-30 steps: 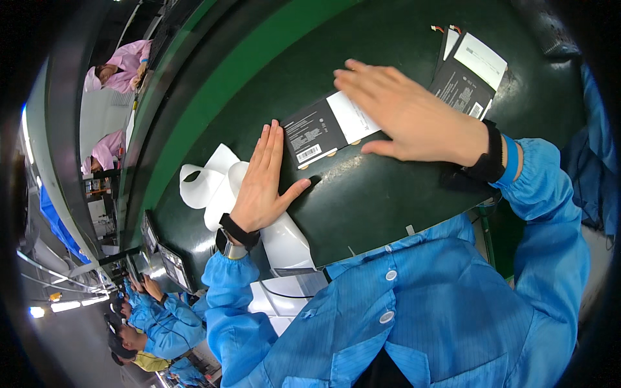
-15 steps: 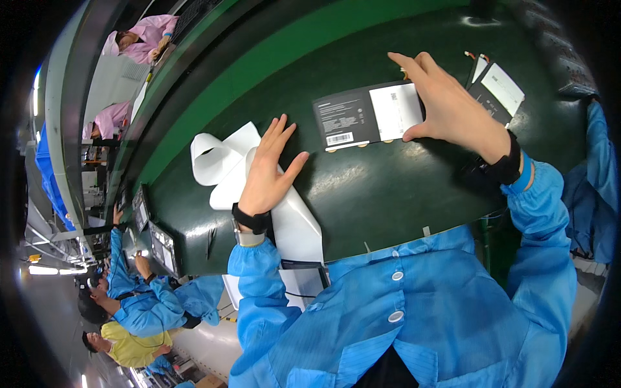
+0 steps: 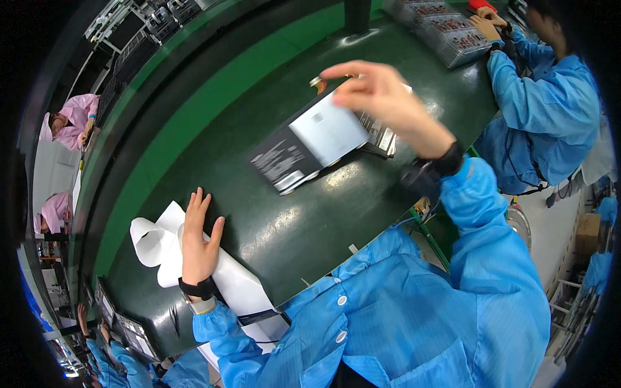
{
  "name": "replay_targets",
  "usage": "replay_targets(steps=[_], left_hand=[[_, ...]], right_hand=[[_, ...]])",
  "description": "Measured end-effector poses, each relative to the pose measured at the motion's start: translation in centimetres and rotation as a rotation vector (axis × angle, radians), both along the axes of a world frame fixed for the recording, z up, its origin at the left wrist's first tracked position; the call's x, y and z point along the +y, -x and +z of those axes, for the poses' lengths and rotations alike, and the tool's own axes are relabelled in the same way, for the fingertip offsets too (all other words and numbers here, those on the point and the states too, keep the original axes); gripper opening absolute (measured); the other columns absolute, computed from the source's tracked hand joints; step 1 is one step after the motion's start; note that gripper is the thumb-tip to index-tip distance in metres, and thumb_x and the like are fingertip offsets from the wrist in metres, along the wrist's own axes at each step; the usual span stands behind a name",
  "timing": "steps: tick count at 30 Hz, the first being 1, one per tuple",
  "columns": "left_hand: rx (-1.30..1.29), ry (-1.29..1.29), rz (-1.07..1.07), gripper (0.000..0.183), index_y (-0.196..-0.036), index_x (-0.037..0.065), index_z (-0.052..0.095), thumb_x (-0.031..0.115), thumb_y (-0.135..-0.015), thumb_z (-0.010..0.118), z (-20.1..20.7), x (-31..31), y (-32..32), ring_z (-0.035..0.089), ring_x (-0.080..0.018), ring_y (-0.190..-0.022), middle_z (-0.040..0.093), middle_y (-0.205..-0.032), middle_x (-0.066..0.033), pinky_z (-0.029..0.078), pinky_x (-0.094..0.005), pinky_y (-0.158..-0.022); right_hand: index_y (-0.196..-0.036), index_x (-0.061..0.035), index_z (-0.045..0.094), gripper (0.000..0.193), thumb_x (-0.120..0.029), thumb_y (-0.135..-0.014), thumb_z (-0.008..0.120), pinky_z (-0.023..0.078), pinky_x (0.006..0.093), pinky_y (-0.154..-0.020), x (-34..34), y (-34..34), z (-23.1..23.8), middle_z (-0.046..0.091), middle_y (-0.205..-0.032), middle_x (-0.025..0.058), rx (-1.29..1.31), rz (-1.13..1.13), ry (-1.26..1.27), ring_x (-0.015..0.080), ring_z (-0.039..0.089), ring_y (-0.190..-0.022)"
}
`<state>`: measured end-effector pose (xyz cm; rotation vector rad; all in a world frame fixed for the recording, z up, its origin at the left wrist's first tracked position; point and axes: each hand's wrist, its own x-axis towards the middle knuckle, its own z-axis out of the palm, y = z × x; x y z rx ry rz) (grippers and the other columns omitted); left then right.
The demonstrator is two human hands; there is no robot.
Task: Installing internal batteries and applying protective labeling to tablet devices on an electronics assembly line.
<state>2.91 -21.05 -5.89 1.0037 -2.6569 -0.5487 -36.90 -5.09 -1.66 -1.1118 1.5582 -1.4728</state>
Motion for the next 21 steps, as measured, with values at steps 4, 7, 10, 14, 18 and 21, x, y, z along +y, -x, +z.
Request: replay_targets(steps=[4, 7, 10, 14, 18, 21], left_hand=[[-0.002, 0.008, 0.001, 0.054, -0.152, 0.004, 0.056, 0.018, -0.101, 0.068, 0.2, 0.1, 0.4, 0.033, -0.0379, -0.159, 0.042, -0.169, -0.0166, 0.031, -0.0472, -0.128], [-0.007, 0.015, -0.006, 0.054, -0.152, 0.005, 0.056, 0.019, -0.102, 0.068, 0.2, 0.0, 0.5, 0.033, -0.0377, -0.159, 0.041, -0.170, -0.0161, 0.031, -0.0471, -0.128], [-0.006, 0.018, -0.005, 0.054, -0.152, 0.004, 0.056, 0.019, -0.102, 0.068, 0.2, 0.0, 0.5, 0.034, -0.0380, -0.159, 0.042, -0.169, -0.0162, 0.031, -0.0470, -0.128], [-0.004, 0.015, -0.004, 0.054, -0.152, 0.004, 0.056, 0.020, -0.101, 0.068, 0.2, 0.1, 0.3, 0.036, -0.0384, -0.158, 0.043, -0.168, -0.0174, 0.032, -0.0471, -0.127], [0.003, 0.022, -0.012, 0.053, -0.150, 0.002, 0.058, 0.018, -0.100, 0.069, 0.1, 0.0, 0.2, 0.037, -0.0388, -0.157, 0.045, -0.166, -0.0189, 0.033, -0.0472, -0.126], [0.039, 0.028, -0.028, 0.051, -0.147, 0.000, 0.060, 0.017, -0.100, 0.070, -0.3, -0.4, -0.6, 0.039, -0.0395, -0.156, 0.049, -0.163, -0.0213, 0.035, -0.0474, -0.125]], right_hand=[[-0.144, 0.0026, 0.061, 0.046, -0.008, -0.100, 0.071, 0.058, 0.0228, -0.081, 2.2, 8.3, 0.8, 0.077, -0.108, 0.0053, 0.055, -0.034, -0.067, 0.0067, 0.071, -0.091], [-0.141, 0.0024, 0.063, 0.044, -0.008, -0.100, 0.071, 0.057, 0.0225, -0.081, 2.2, 13.7, -0.7, 0.077, -0.108, 0.0049, 0.096, -0.037, -0.172, 0.0065, 0.070, -0.090], [-0.138, 0.0025, 0.065, 0.042, -0.007, -0.098, 0.072, 0.056, 0.0230, -0.083, 1.4, 16.5, -3.0, 0.077, -0.108, 0.0046, 0.177, -0.016, -0.283, 0.0075, 0.070, -0.091], [-0.133, 0.0016, 0.068, 0.036, -0.006, -0.097, 0.072, 0.055, 0.0251, -0.086, 0.7, 15.4, -4.2, 0.078, -0.103, 0.0053, 0.452, -0.115, -0.200, 0.0096, 0.071, -0.090], [-0.128, 0.0025, 0.071, 0.035, -0.008, -0.095, 0.075, 0.057, 0.0288, -0.084, 0.1, 13.5, -3.9, 0.079, -0.104, 0.0086, 0.658, -0.231, -0.209, 0.0122, 0.072, -0.091], [-0.126, 0.0003, 0.072, 0.033, -0.009, -0.094, 0.074, 0.058, 0.0317, -0.087, -1.4, 3.1, 0.9, 0.079, -0.104, 0.0085, 0.754, -0.015, 0.054, 0.0163, 0.074, -0.094]])
